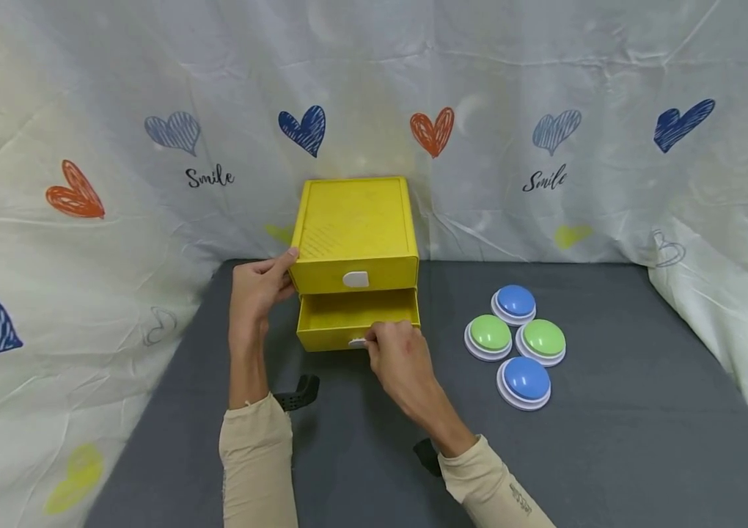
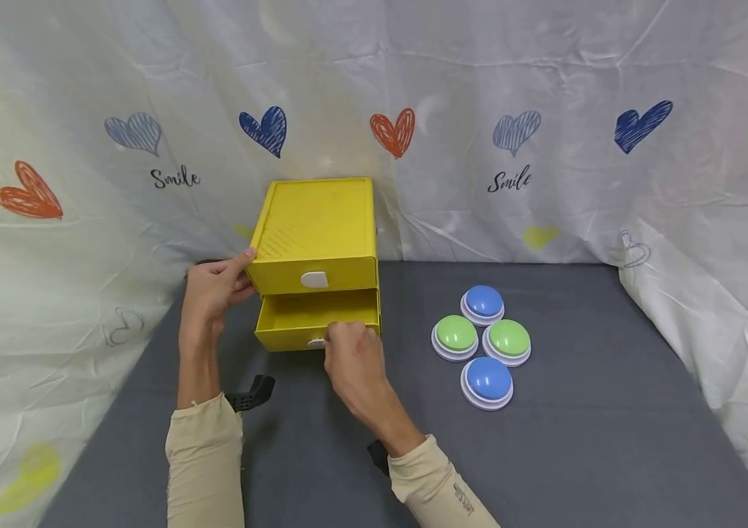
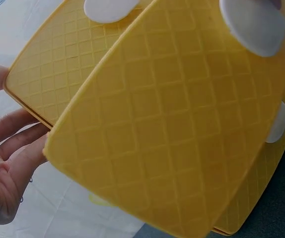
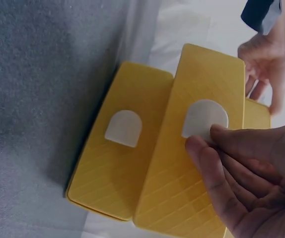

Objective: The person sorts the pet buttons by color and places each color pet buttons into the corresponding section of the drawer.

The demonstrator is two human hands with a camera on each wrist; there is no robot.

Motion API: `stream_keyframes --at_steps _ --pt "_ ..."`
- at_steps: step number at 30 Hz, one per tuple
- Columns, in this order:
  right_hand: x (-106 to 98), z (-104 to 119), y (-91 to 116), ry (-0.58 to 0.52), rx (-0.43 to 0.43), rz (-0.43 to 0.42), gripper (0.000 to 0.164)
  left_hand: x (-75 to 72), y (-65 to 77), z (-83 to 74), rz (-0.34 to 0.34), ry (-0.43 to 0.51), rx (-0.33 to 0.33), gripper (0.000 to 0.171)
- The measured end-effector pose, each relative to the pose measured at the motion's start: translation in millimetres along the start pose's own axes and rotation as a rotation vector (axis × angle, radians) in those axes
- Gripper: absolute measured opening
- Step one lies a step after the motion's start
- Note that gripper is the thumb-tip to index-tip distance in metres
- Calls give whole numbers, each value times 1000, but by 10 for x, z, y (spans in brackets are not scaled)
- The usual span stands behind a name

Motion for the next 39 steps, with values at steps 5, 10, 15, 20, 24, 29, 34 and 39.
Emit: stream_keyframes --at_steps 5,10,15,20,24,29,34,39 --pt "-50 46 58 23 1 7 11 4 -21 -31 3 -4 10 52" --pt "-87 80 115 58 7 20 15 9 -27 -45 2 7 23 52" --pt "-107 92 170 70 8 15 15 16 -24 -48 -2 12 26 51" --pt "-114 98 219 61 24 46 14 16 -7 -36 4 6 21 53" --pt "-117 108 255 58 26 67 14 10 6 -11 2 2 0 55" --pt "-119 121 267 66 19 62 18 5 -1 6 -5 1 -7 56" --pt "-109 132 278 79 9 57 19 1 -4 15 -3 -5 -12 58" --pt "-121 137 289 80 11 78 10 2 -8 18 -3 -6 -11 58"
Point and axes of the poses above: each hand's wrist, its own y-axis away from the middle knuckle, its own x-axis out of the palm, z = x × y, the point moved 3 cm from there along -y, towards the middle knuckle, and after that the axes turned 2 degrees about x, right-handed, at the moved point
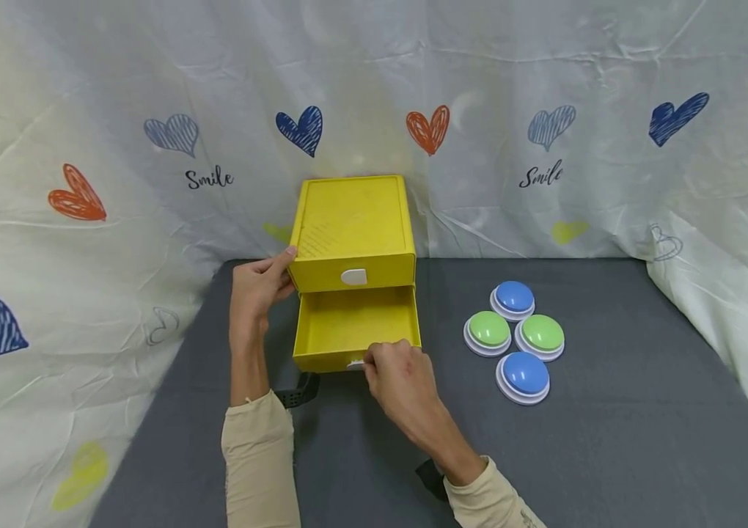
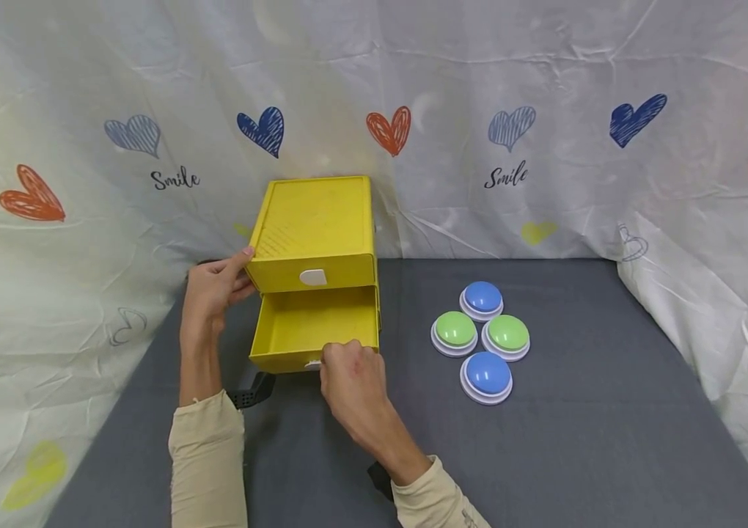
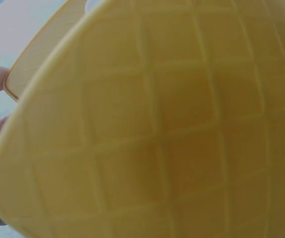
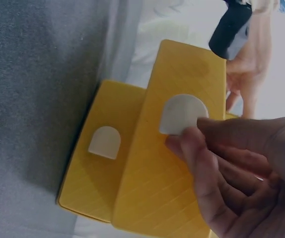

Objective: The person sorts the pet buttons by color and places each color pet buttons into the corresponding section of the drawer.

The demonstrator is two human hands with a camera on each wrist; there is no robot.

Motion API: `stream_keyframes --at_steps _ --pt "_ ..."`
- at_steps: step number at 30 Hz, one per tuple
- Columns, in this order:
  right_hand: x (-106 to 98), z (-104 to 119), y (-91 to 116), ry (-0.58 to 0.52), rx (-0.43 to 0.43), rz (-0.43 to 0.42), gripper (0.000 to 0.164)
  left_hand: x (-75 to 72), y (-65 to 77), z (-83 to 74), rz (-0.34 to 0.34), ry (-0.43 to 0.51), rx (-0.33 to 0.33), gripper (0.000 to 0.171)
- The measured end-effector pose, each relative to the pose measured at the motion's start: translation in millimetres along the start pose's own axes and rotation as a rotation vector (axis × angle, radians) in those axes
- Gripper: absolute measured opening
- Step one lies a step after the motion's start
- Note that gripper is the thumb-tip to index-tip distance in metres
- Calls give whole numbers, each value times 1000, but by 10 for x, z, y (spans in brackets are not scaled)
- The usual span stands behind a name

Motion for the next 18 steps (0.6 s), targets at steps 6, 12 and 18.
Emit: stream_keyframes --at_steps 6,12,18 --pt "-118 -45 35 -171 75 114 8 4 4 -7 2 -3 11 57" --pt "-384 -209 38 -289 156 116 8 13 0 -10 -7 -10 9 58" --pt "-669 -549 18 -310 274 13 6 15 1 -17 -5 -13 -2 60"
Point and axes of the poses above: each hand's wrist, its own y-axis away from the middle knuckle, its own x-axis out of the palm, z = x × y, the point moved 3 cm from there along -y, towards the middle knuckle, and after that the axes turned 2 degrees about x, right-handed, at the moved point
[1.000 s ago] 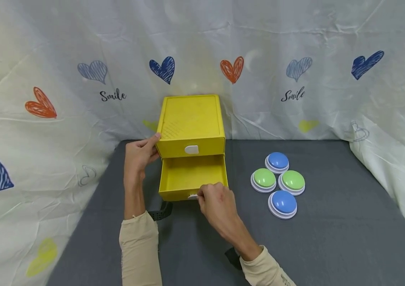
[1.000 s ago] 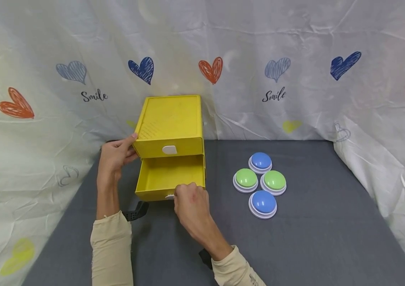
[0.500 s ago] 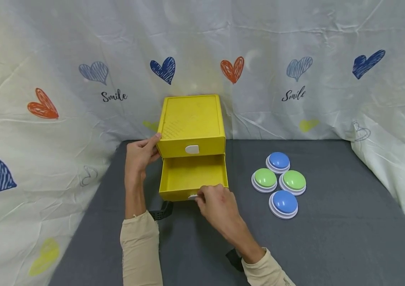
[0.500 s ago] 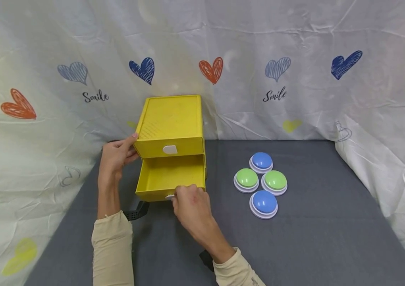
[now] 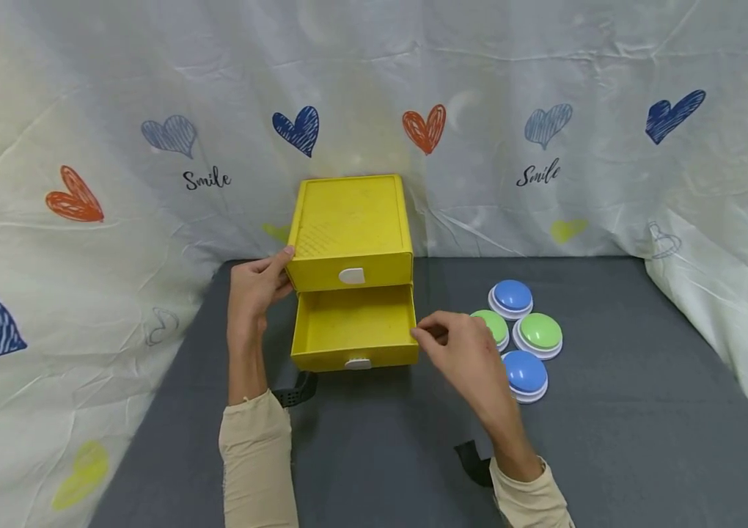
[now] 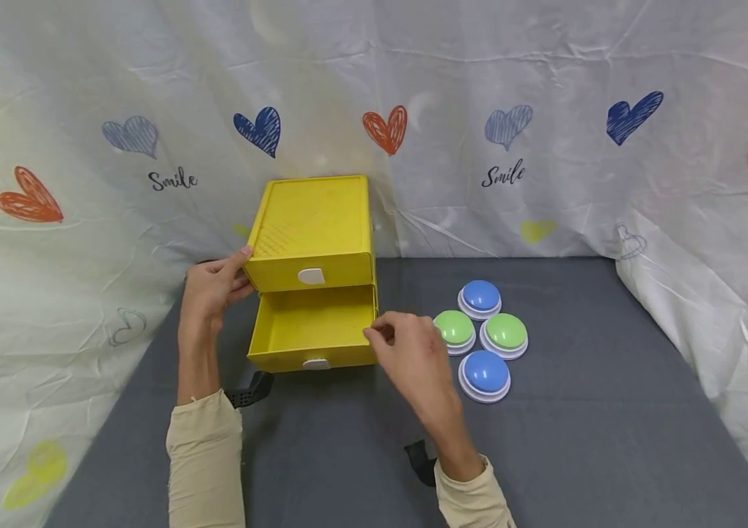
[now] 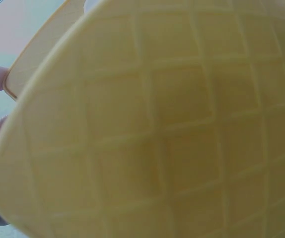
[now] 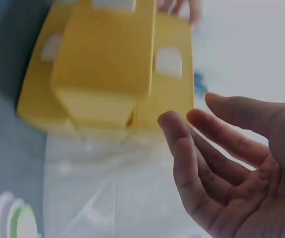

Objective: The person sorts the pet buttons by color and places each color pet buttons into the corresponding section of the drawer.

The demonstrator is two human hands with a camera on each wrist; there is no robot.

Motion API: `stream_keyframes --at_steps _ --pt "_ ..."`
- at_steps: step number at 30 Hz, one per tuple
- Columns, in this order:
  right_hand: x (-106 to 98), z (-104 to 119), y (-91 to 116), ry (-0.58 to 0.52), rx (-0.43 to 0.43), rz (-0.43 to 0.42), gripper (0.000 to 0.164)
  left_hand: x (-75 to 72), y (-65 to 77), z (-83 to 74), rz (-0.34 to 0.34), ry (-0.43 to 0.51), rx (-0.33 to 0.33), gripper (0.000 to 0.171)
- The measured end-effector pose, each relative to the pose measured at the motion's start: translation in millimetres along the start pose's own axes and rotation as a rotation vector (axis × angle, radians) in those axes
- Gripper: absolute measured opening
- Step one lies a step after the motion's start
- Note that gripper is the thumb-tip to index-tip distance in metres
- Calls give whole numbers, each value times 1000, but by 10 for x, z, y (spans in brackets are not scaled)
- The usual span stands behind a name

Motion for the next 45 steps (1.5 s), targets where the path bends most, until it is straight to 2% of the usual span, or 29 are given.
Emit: stream_keyframes --at_steps 7,15,21,27,31,36,41,45 --pt "-296 -344 -35 73 55 -84 12 -13 -6 -10 -3 5 2 59" --pt "-439 -683 -4 139 175 -74 21 -32 6 -11 -20 1 -11 58" --pt "-443 -877 9 205 266 -42 27 -31 6 -22 -19 4 -7 58" --pt "-466 -1013 59 300 284 -23 26 -31 21 -6 -14 -7 -18 60" --pt "-447 -1112 114 370 330 49 36 -25 22 -1 -8 -11 -11 60" --pt "-403 -1201 155 385 400 133 52 -18 12 -14 -8 -16 2 58" --pt "-343 -1273 168 404 425 151 62 -4 8 -24 -6 -28 4 60" --pt "-296 -1323 171 421 429 148 60 7 15 -20 1 -16 3 59"
Point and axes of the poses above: each hand's wrist, its own y-axis away from the middle knuckle, its own x-axis out of the palm, z = x × y, the point moved 3 cm from there along -y, towards the middle knuckle, and after that the axes turned 2 degrees about x, right-handed, at the moved point
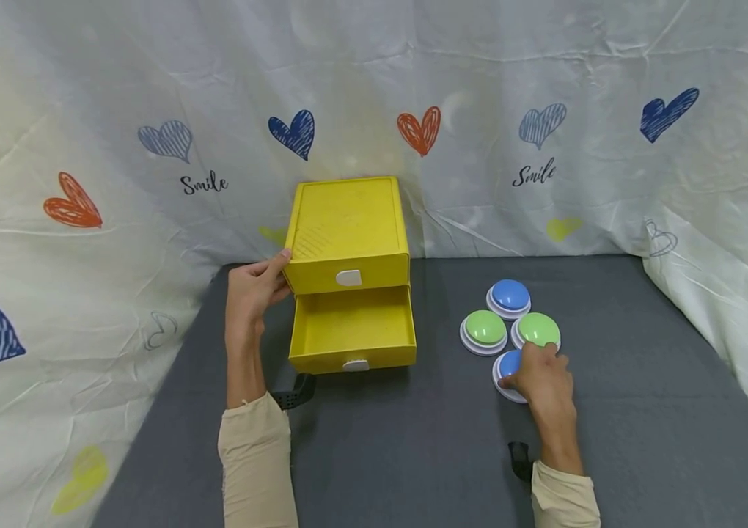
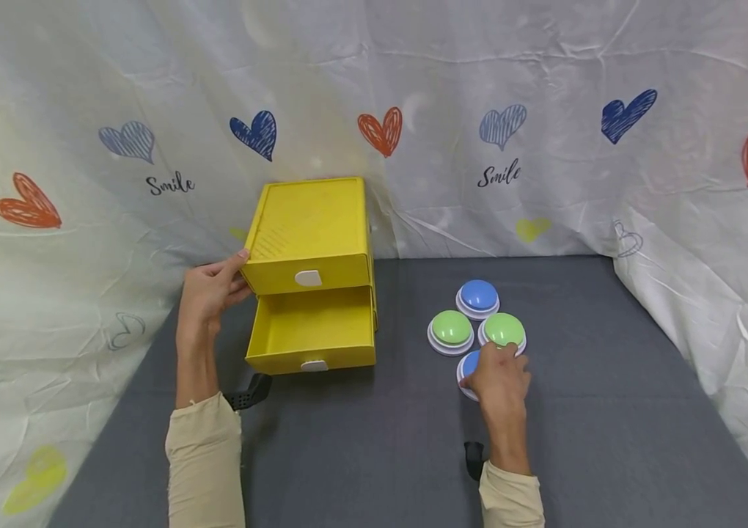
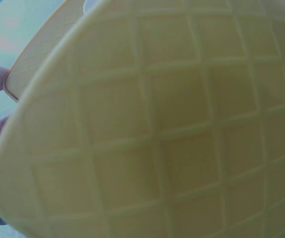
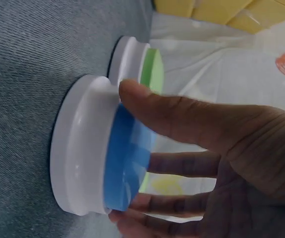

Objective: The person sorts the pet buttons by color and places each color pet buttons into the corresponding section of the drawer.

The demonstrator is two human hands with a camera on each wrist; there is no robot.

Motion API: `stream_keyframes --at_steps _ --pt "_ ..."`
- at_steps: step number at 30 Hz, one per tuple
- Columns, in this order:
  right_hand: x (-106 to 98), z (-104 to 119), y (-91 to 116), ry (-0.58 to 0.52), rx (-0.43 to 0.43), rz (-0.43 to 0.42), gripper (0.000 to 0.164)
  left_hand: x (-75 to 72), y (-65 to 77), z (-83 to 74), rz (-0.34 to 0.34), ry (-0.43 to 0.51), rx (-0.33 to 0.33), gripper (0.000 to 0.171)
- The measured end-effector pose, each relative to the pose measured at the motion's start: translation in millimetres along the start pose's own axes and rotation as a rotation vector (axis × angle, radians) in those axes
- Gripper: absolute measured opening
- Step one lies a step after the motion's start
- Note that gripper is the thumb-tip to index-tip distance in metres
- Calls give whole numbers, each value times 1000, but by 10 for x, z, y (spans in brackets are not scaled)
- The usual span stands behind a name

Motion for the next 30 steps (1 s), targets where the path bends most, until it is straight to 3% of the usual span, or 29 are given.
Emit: stream_keyframes --at_steps 19,30 --pt "28 -39 -52 -40 -6 -31 50 13 25 -3 4 2 47 61" --pt "-126 10 29 -93 -81 -128 48 4 16 16 -5 -6 38 59"
Point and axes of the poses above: each hand's wrist, its own y-axis away from the middle knuckle, its own x-axis out of the palm, z = x × y, the point moved 3 cm from there along -y, towards the middle knuckle, and after that the axes turned 2 degrees about x, right-handed, at the moved point
